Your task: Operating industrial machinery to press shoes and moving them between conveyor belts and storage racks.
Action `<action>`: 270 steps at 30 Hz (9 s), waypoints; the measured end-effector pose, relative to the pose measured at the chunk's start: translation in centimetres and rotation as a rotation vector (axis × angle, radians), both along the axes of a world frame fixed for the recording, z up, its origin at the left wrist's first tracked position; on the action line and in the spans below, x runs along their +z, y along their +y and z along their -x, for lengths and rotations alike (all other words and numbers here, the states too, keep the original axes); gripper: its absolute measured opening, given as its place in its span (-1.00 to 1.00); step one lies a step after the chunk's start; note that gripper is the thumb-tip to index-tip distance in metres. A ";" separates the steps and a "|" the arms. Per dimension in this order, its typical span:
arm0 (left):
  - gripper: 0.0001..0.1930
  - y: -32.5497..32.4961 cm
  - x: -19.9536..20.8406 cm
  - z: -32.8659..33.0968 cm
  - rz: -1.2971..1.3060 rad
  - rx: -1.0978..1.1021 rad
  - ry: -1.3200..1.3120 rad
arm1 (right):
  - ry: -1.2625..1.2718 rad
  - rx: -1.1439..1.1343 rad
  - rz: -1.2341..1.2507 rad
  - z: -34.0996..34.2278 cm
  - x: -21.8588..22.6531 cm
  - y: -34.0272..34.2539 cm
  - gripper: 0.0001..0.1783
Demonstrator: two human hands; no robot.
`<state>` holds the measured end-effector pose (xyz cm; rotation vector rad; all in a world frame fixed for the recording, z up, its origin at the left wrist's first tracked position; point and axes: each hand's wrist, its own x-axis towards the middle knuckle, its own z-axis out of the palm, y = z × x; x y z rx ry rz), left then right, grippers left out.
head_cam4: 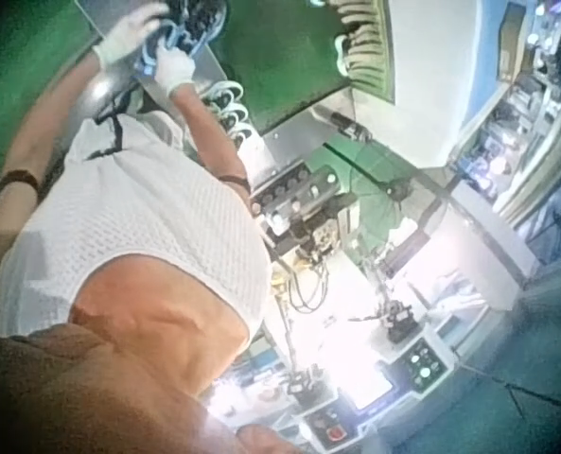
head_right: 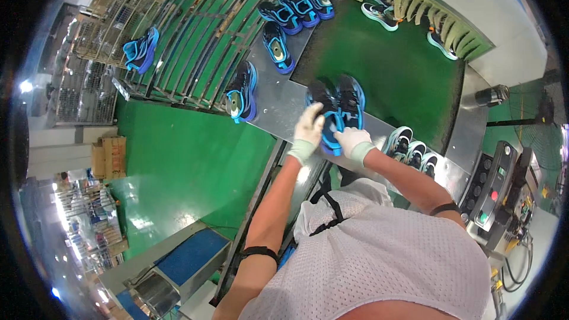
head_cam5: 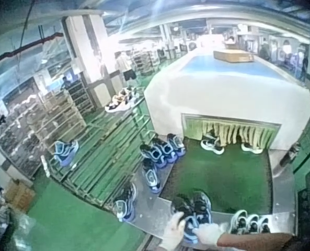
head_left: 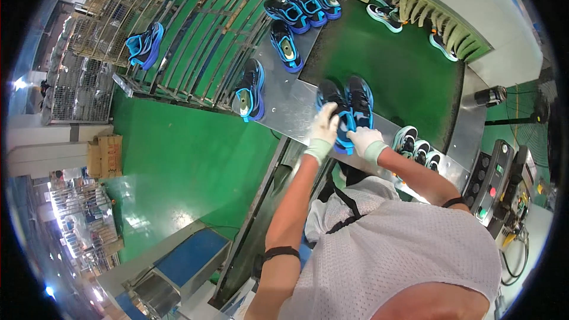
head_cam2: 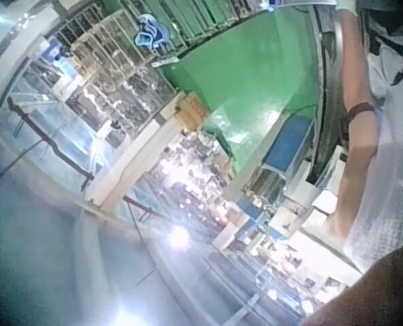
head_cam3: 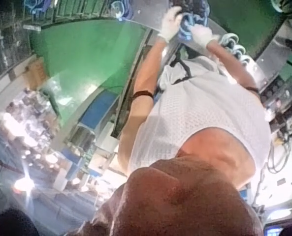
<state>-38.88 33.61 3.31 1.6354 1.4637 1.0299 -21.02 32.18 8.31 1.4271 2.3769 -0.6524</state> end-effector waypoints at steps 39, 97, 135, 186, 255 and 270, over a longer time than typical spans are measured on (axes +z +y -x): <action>-0.61 -18.6 2.3 9.4 0.517 0.679 -0.282 | 1.047 -0.665 0.412 -6.3 11.1 0.2 -0.45; -0.55 -48.5 13.7 10.6 -0.109 1.316 0.516 | 0.513 -0.055 -0.254 0.8 -4.5 -10.0 -0.37; -0.38 -9.8 15.0 10.0 0.222 0.336 -0.349 | 0.811 0.500 0.191 4.8 17.0 -1.4 -0.62; -0.54 15.7 -8.0 15.8 0.327 0.311 0.810 | 1.004 -0.819 0.192 -12.4 -3.0 5.9 -0.53; -0.08 43.0 -10.2 -29.0 -0.103 -0.177 0.374 | 0.323 -2.647 0.434 -20.2 1.8 -53.3 -0.47; -0.76 38.3 -12.9 -28.5 -0.628 -0.693 0.682 | 0.781 -1.978 0.132 -29.9 3.1 -19.8 -0.45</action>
